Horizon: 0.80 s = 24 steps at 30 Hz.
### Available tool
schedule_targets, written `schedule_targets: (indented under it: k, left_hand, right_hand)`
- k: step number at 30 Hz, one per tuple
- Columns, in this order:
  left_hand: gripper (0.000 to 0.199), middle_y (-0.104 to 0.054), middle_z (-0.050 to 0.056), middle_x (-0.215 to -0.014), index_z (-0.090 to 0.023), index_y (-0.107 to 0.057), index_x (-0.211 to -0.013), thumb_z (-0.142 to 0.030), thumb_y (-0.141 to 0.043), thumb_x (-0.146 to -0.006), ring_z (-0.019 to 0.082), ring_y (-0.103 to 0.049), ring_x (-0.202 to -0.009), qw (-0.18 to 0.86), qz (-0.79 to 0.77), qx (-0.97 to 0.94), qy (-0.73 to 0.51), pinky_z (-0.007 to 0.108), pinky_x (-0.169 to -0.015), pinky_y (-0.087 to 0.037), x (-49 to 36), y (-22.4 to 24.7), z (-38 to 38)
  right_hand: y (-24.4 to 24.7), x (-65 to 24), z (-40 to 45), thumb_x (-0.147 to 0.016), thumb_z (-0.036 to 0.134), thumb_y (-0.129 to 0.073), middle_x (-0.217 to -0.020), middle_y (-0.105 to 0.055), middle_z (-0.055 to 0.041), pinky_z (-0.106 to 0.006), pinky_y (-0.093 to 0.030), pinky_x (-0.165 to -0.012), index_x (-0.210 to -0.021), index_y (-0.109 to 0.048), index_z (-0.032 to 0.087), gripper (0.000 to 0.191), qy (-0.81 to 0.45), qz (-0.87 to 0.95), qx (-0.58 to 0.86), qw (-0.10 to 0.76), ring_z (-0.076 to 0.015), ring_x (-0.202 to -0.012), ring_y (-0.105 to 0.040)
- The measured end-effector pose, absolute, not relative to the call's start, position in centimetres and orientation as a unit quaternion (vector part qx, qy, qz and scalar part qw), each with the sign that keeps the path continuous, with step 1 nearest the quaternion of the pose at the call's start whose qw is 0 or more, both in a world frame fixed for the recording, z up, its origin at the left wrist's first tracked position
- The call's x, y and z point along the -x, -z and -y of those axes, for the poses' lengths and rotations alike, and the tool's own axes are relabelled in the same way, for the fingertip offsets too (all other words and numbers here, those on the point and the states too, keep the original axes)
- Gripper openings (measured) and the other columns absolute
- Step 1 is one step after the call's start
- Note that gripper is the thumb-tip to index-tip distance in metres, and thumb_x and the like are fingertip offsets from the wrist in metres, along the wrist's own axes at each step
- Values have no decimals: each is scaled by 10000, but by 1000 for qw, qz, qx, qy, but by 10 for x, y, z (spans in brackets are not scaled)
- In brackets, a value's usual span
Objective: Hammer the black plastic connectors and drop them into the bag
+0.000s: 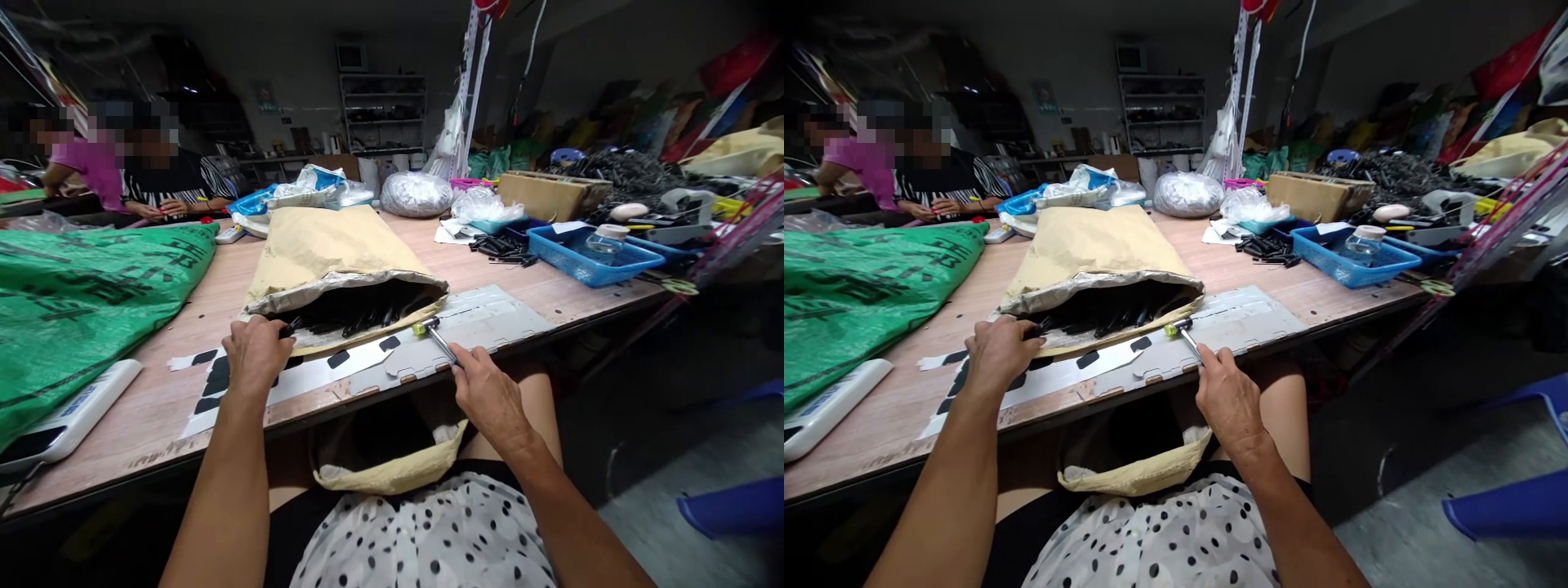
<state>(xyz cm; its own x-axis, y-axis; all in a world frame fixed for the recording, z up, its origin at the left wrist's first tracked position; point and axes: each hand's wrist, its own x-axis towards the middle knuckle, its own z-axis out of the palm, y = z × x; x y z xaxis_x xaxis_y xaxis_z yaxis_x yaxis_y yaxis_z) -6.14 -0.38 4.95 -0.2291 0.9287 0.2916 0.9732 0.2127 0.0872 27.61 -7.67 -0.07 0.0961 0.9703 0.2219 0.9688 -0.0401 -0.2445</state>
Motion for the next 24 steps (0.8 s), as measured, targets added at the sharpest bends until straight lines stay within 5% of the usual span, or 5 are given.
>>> schedule_targets:
  k: [3, 7, 13, 16, 24]
  left_hand:
    - [319, -679, 139, -1117, -201, -764, -1163, -317, -606, -912, 374, -541, -1091, 99, 674, 709, 182, 507, -908, -457, 24, -47, 20]
    - [279, -712, 84, -1015, -228, -772, -1136, -242, -680, -874, 292, -565, -1011, -27, 551, 814, 180, 428, -919, -459, -28, -29, 29]
    - [376, -705, 59, -998, -224, -721, -1201, -289, -753, -832, 258, -570, -958, -116, 536, 788, 281, 395, -891, -452, -28, -5, 27]
    - [314, -697, 43, -930, -223, -739, -1079, -330, -791, -789, 244, -565, -909, -128, 545, 765, 319, 372, -839, -445, -14, -1, 31]
    - [303, -694, 31, -820, -228, -771, -949, -465, -804, -763, 243, -559, -892, -150, 583, 727, 332, 360, -815, -416, -18, 6, 28]
  right_hand:
    - [2, -276, 76, -988, 233, -533, -1137, -634, -32, -258, -394, -573, -1415, -564, 335, 441, -1, 672, 721, 171, -151, -811, -664]
    - [2, -278, 77, -991, 231, -528, -1133, -638, -32, -257, -408, -584, -1403, -576, 329, 426, -8, 672, 718, 180, -160, -822, -669]
    - [3, -279, 78, -995, 217, -516, -1117, -649, -45, -254, -431, -603, -1386, -596, 292, 406, -11, 677, 709, 200, -166, -820, -679]
    - [6, -279, 78, -993, 223, -511, -1151, -646, -68, -265, -467, -634, -1402, -588, 277, 420, -13, 676, 705, 214, -187, -849, -687]
    - [22, -288, 73, -971, 237, -509, -1241, -681, -111, -389, -506, -1037, -1339, -637, 187, 393, -133, 685, 584, 415, -245, -1162, -642]
